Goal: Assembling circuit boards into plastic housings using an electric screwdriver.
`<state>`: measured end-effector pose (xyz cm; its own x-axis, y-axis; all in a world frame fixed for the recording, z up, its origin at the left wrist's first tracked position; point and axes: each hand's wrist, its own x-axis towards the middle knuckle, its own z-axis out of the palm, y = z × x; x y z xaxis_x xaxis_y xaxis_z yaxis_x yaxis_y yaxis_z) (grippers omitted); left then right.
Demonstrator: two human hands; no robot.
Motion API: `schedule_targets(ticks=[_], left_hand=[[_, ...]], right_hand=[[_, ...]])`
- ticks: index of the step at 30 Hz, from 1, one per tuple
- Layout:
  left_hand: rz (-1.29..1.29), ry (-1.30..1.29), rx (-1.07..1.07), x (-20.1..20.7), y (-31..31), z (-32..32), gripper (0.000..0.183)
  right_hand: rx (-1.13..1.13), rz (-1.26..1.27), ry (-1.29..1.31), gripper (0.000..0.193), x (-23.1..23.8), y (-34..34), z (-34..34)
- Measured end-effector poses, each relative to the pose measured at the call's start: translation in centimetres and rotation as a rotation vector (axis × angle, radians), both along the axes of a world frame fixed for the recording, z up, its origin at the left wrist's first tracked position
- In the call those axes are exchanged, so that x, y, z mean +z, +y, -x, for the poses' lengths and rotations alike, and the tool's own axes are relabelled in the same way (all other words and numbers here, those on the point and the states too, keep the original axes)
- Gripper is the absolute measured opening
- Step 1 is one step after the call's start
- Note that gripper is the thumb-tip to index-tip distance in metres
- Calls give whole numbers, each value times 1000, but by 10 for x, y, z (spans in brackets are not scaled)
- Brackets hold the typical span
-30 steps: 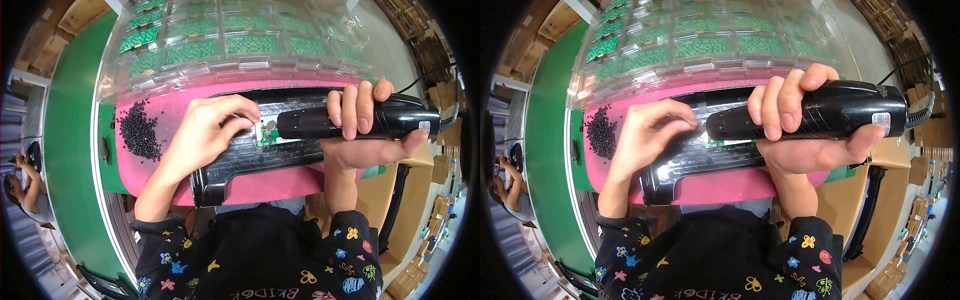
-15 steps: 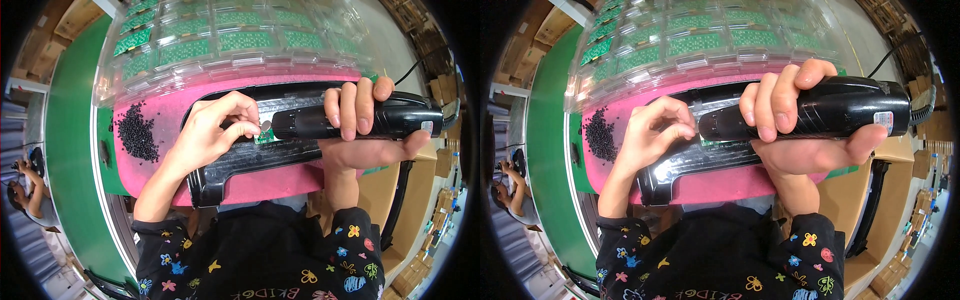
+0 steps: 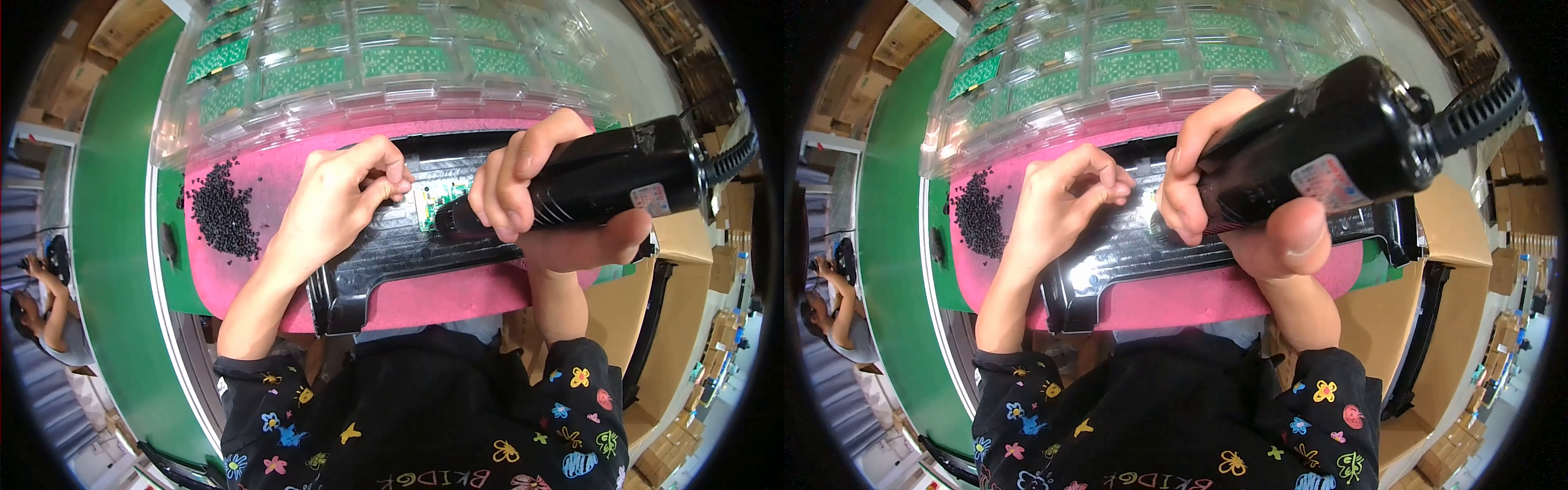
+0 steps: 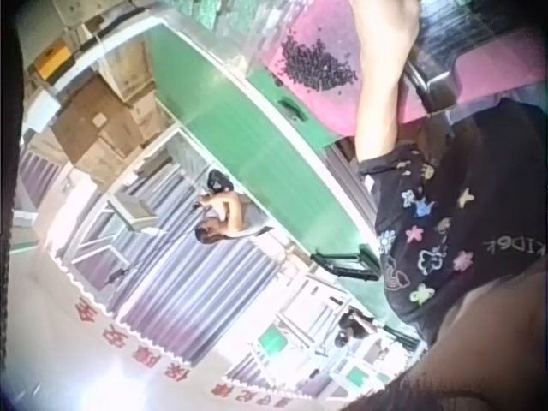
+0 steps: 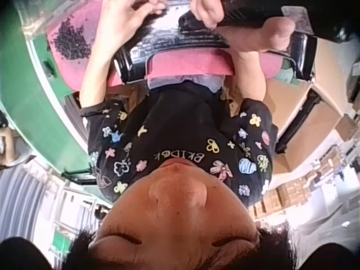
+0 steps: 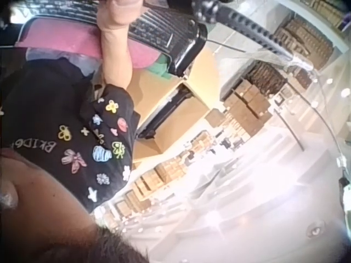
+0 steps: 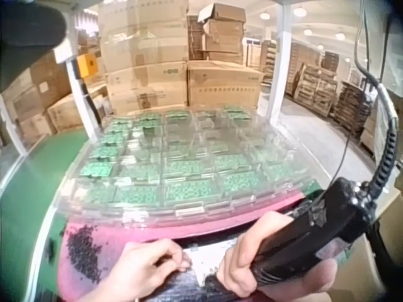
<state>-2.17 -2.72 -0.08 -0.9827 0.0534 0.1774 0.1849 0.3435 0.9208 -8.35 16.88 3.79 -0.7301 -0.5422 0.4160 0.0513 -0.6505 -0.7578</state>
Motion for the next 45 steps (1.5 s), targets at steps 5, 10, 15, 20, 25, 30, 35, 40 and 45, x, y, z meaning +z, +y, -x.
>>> schedule_targets(ticks=[5, 10, 15, 20, 25, 30, 35, 40, 45], left_hand=[[42, 85, -13, 1, 3, 0, 11], [-51, -75, -54, 5, 5, -3, 15], [128, -15, -38, 0, -1, -3, 20], [206, -26, -81, 1, -6, 3, 23], [181, 41, -113, -4, -7, 1, 22], [278, 94, -123, -4, -7, 1, 14], [366, -198, -49, 7, -3, 1, 29], [390, -104, 2, 11, -1, -1, 28], [347, 62, 48, 2, -3, -2, 24]], right_hand=[[30, -123, 51, 83, -1, 0, -3], [212, -259, 303, 75, 5, -1, 3], [112, -384, 255, 75, 11, -10, -8], [107, -52, 264, 80, 1, -10, -4], [13, -41, 289, 81, 5, -12, -5], [14, -112, 191, 82, 0, -12, -10], [188, -131, 241, 81, -2, -14, -6], [109, -200, 241, 83, 3, -15, -7], [120, -208, 274, 81, 4, -19, -7]])
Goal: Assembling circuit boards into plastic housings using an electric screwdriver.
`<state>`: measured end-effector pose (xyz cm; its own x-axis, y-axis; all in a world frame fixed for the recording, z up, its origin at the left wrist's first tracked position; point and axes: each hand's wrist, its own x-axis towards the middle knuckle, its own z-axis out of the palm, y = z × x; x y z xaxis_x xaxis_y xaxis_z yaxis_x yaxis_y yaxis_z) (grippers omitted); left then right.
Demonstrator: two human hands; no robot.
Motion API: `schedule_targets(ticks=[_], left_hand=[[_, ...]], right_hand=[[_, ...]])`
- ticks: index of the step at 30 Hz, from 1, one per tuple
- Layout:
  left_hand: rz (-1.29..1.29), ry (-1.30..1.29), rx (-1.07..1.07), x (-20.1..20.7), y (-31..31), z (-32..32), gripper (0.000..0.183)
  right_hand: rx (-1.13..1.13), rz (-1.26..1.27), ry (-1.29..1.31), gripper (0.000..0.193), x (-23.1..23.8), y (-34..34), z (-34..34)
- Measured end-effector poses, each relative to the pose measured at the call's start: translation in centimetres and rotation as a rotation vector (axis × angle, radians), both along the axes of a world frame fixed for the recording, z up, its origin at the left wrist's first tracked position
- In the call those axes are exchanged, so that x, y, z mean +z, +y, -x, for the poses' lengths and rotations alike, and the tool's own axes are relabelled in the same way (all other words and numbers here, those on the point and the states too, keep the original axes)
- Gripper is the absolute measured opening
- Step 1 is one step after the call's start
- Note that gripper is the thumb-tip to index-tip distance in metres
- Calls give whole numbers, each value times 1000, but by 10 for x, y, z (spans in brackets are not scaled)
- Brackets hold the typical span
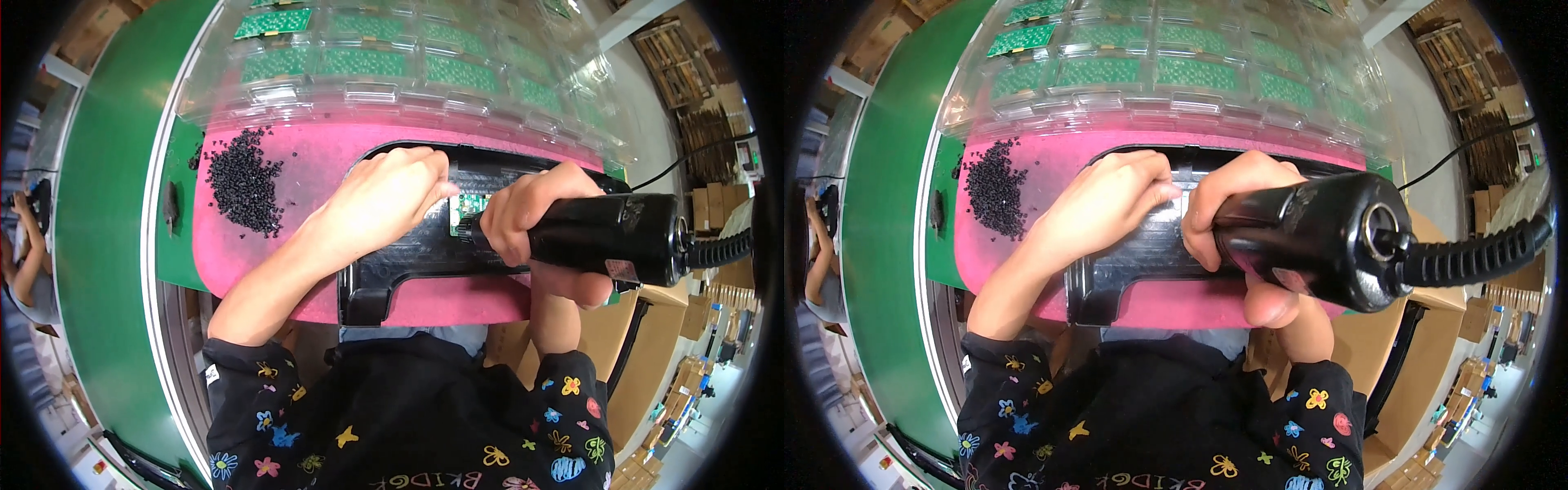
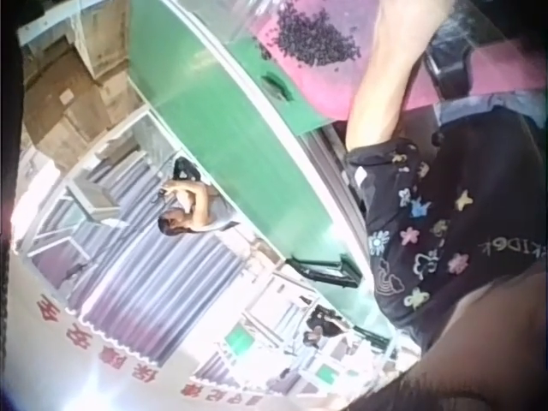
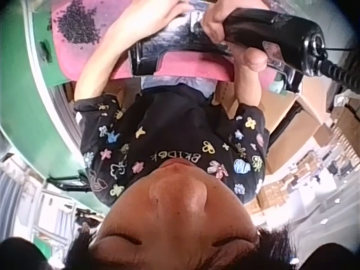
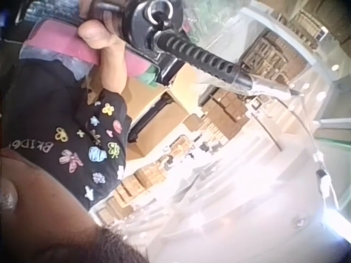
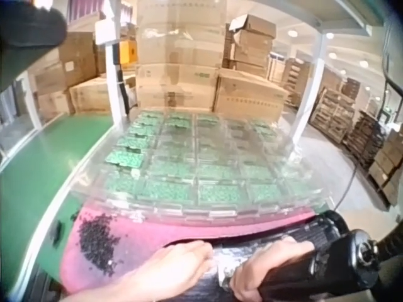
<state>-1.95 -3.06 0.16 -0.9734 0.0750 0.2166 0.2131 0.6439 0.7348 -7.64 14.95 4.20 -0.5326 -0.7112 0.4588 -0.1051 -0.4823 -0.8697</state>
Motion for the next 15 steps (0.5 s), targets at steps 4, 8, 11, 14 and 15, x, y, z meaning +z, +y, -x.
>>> schedule_targets(ticks=[4, 8, 11, 14, 15], left_hand=[[-11, -25, -98, -8, -2, 0, 28], [102, -15, -87, -9, -3, -3, 24], [47, -6, -119, -3, -4, -5, 23], [180, -160, -220, 1, -5, -4, 25], [188, -115, -272, -2, -4, -3, 25]], right_hand=[[152, 73, 40, 78, -6, 0, 8], [60, -160, 17, 76, 3, 6, -2], [115, -35, -32, 77, 1, 4, 2], [-48, 1, -86, 80, 0, 7, -10], [23, 65, -106, 80, -1, 9, -3]])
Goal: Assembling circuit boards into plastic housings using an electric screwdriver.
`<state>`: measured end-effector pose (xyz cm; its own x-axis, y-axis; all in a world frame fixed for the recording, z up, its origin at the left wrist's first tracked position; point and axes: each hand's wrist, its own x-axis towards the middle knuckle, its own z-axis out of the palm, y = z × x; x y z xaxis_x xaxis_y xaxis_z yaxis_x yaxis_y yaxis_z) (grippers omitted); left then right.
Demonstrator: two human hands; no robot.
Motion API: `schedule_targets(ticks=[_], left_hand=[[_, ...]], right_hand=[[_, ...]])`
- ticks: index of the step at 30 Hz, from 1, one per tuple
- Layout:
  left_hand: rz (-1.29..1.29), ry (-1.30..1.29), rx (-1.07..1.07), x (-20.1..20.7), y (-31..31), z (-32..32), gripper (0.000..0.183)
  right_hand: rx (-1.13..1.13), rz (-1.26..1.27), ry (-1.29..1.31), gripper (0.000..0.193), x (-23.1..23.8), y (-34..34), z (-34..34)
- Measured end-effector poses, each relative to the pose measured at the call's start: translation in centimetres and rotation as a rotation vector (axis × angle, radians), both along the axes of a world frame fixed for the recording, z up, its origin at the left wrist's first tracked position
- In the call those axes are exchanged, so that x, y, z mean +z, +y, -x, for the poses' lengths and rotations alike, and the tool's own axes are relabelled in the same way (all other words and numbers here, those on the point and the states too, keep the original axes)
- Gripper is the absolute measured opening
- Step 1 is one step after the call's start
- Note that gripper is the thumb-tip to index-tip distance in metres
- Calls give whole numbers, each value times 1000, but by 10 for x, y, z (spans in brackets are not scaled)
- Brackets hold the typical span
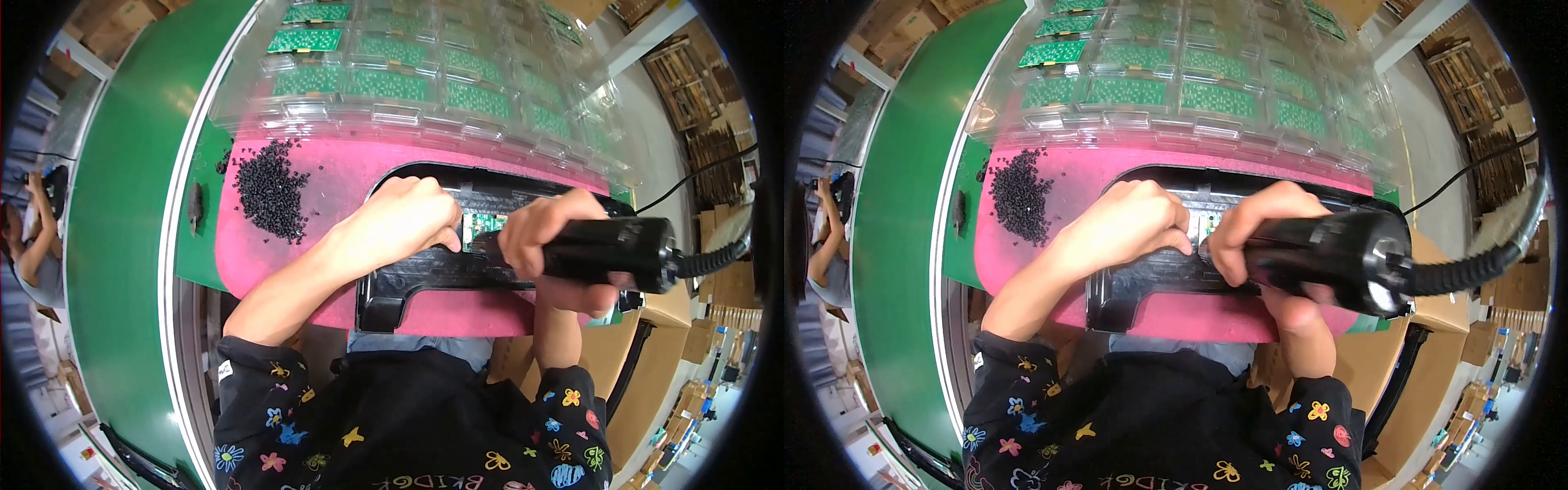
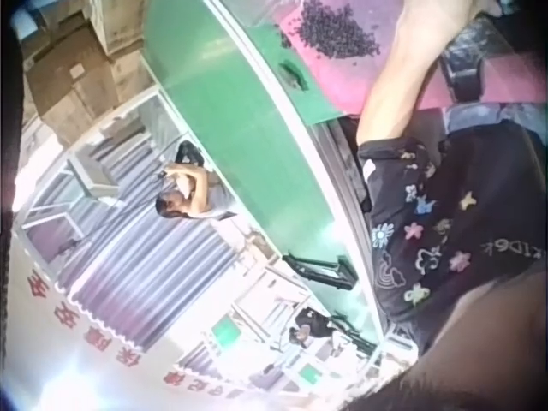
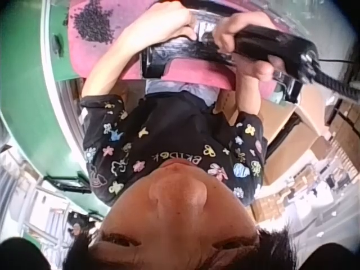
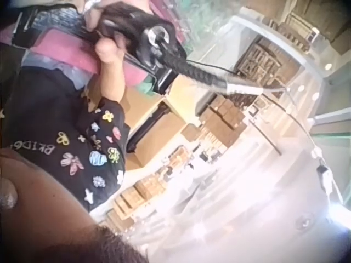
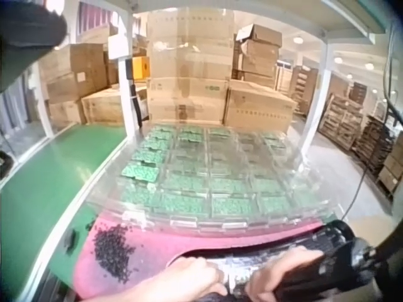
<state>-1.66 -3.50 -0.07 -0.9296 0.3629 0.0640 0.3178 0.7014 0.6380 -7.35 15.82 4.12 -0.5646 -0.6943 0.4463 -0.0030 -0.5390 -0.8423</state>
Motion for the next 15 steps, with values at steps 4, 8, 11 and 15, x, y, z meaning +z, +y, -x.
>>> schedule_targets(ticks=[4, 8, 11, 15], left_hand=[[-104, 132, -117, 2, 4, 0, 25], [-224, 134, -150, 10, 6, 2, 28], [-396, 118, -179, 3, 7, 6, 27], [-487, -23, -216, 7, 7, 7, 24]], right_hand=[[-137, 185, 73, 73, 9, 6, 1], [-123, 327, 64, 75, 14, 17, 5], [-163, 363, 61, 73, 16, 22, 7], [-43, 400, 76, 73, 17, 29, 16]])
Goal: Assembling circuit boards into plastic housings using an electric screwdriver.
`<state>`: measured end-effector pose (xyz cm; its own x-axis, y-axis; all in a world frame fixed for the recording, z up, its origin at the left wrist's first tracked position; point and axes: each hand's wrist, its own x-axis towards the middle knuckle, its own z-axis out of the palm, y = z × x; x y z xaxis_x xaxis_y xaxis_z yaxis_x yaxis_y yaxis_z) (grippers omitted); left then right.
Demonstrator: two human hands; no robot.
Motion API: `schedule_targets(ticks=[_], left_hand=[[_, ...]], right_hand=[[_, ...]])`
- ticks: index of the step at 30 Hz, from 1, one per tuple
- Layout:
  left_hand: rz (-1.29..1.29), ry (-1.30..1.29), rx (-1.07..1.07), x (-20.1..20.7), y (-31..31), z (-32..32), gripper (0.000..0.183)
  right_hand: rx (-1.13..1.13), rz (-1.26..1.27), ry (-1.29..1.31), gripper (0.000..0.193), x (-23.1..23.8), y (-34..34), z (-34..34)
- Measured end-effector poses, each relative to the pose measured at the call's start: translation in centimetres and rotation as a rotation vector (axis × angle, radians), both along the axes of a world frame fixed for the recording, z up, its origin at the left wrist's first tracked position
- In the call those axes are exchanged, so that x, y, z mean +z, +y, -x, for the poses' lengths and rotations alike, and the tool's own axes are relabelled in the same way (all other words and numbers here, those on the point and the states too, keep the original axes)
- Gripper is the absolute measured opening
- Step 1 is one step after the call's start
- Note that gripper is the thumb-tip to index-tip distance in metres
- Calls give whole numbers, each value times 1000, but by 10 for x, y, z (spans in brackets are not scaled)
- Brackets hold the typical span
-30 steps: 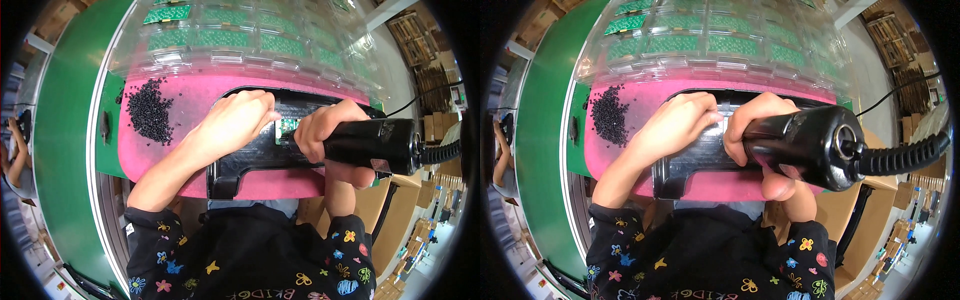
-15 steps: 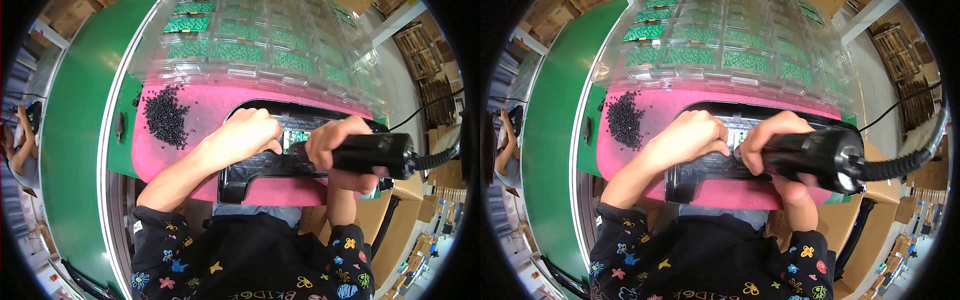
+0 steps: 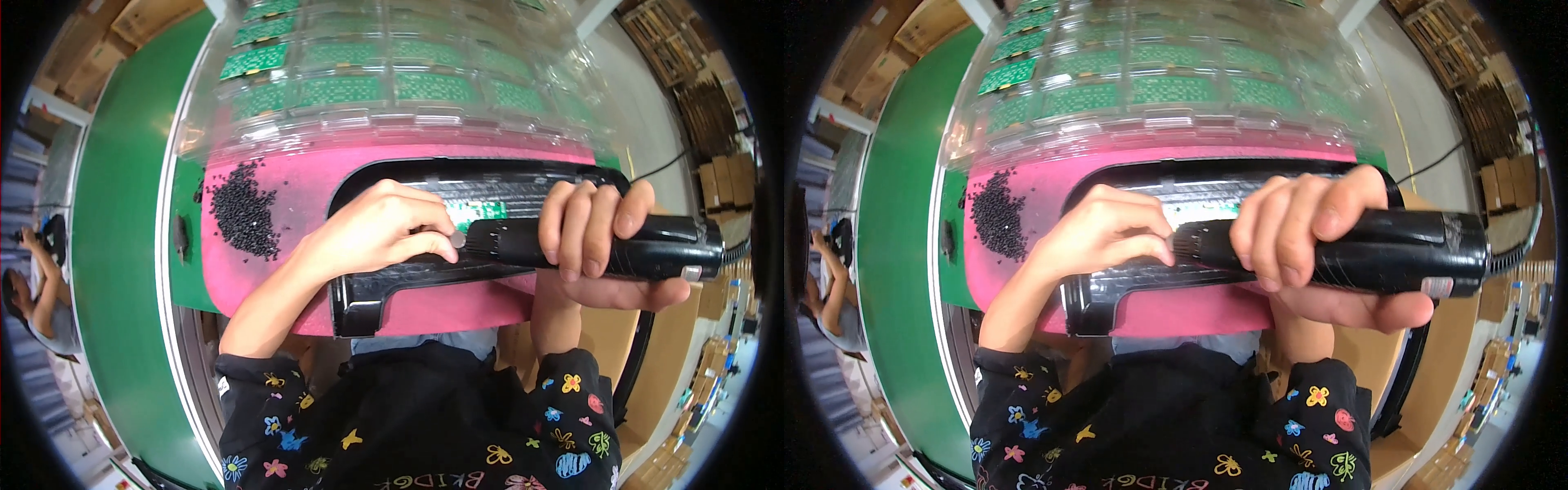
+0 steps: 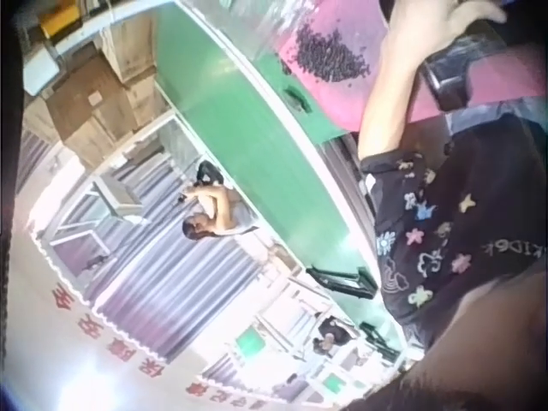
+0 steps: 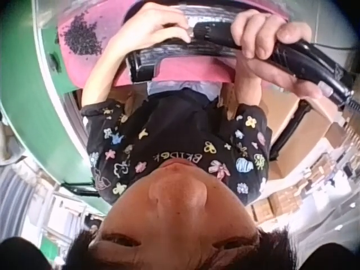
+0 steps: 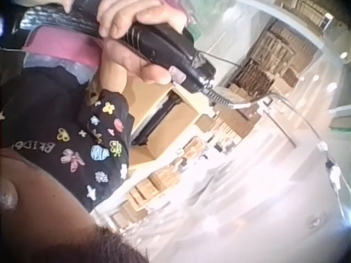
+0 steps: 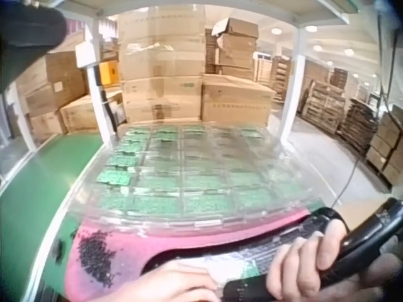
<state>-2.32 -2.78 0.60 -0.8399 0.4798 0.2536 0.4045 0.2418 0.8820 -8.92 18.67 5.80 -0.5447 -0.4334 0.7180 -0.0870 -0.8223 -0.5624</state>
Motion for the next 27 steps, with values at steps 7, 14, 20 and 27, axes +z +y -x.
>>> schedule_targets(ticks=[7, 14, 20, 27], left_hand=[[73, 244, 218, 11, -3, 5, 89], [-150, 324, 490, -12, -25, 10, 42], [-139, 359, 524, -8, -26, 10, 26], [197, 306, 502, -4, -19, 15, 20]], right_hand=[[-308, -144, -51, 76, 13, 11, -6], [-401, -454, -162, 80, -4, 25, 3], [-474, -551, -137, 79, -4, 22, 6], [-77, -312, -67, 78, -24, 30, 25]])
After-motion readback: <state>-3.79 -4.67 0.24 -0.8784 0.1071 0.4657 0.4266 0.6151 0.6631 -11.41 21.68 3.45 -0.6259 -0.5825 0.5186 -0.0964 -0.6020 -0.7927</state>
